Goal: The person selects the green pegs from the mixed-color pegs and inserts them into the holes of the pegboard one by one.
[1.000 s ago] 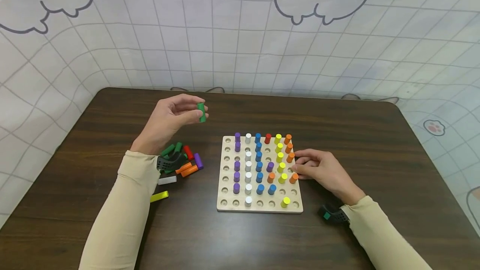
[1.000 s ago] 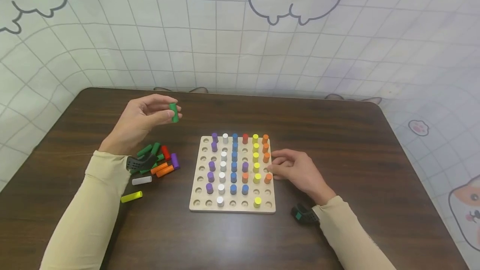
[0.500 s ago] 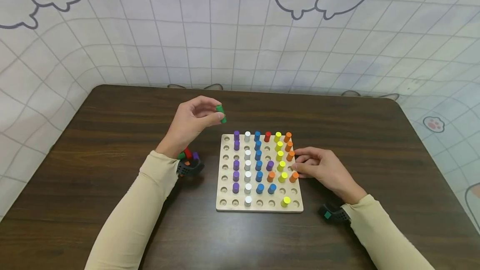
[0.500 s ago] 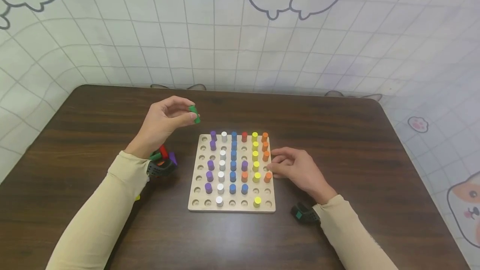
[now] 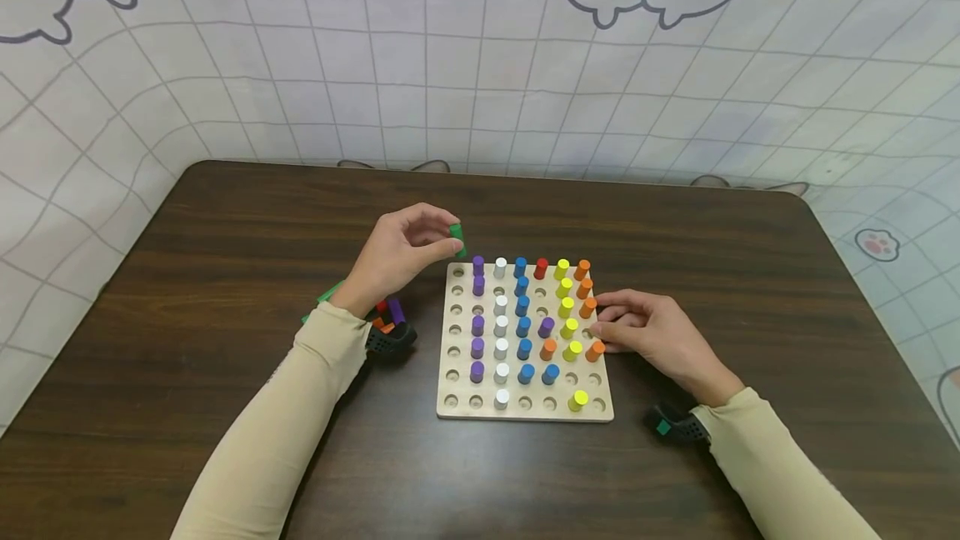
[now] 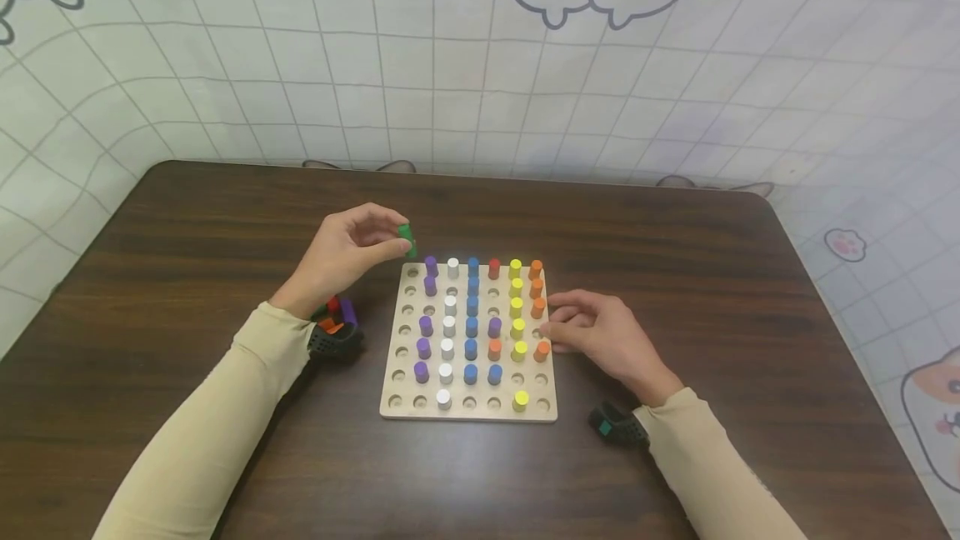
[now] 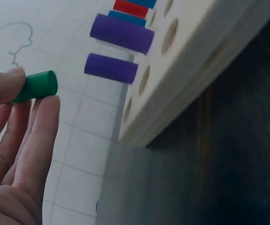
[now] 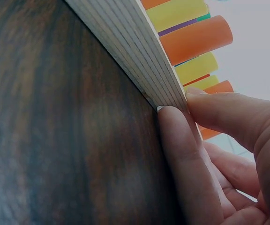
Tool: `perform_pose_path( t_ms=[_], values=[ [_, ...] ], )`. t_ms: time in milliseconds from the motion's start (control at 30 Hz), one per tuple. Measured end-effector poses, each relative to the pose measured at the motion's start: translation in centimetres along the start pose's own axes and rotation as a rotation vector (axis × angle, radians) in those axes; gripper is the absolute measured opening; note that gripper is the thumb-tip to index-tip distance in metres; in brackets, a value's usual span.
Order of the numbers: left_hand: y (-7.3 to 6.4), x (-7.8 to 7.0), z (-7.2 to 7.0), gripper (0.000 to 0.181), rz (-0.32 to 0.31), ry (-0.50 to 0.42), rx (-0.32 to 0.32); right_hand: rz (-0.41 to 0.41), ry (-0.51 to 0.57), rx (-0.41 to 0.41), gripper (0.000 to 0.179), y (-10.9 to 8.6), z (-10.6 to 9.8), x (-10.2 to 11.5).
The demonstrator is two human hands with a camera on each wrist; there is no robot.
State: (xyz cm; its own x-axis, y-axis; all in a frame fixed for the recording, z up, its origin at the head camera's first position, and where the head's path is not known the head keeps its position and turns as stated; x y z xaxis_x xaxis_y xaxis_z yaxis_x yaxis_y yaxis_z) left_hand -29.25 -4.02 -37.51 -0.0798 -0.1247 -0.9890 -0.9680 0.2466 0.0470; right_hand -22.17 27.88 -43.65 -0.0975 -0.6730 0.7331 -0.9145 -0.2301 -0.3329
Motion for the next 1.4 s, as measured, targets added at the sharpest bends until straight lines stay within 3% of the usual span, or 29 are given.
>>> perform_pose_path(
  t_ms=[200, 700, 867, 1400],
  values=[
    [0.0, 0.7, 0.0, 0.030, -0.031, 0.050, 0.021, 0.001, -0.004, -0.007, 0.064, -0.1, -0.1, 0.0],
    [0.3, 2.0, 0.6, 0.027, -0.042, 0.145, 0.078, 0.007, -0.006, -0.005, 0.064, 0.0, -0.1, -0.1],
    [0.4, 2.1, 1.1, 0.026, -0.031, 0.176, 0.107, 0.007, -0.006, -0.004, 0.065, 0.0, -0.1, -0.1],
    [0.3, 1.6, 0.9, 0.022, -0.024, 0.194, 0.118, -0.001, 0.007, 0.002, 0.064, -0.2, -0.1, 0.1]
  ],
)
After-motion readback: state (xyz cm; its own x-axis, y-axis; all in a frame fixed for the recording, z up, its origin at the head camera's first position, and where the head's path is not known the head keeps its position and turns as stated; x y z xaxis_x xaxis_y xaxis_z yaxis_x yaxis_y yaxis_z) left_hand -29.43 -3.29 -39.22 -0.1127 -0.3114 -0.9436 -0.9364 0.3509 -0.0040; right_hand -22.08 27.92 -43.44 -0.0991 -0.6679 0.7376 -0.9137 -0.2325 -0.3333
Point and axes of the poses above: each hand's wrist, its own y-axis towards the middle knuckle, its own z-axis out of the palm, x = y × z, the point moved 10 cm from there along y, towards the middle knuckle, and after that the axes turned 12 degrees about -y, right-handed, at the moved point
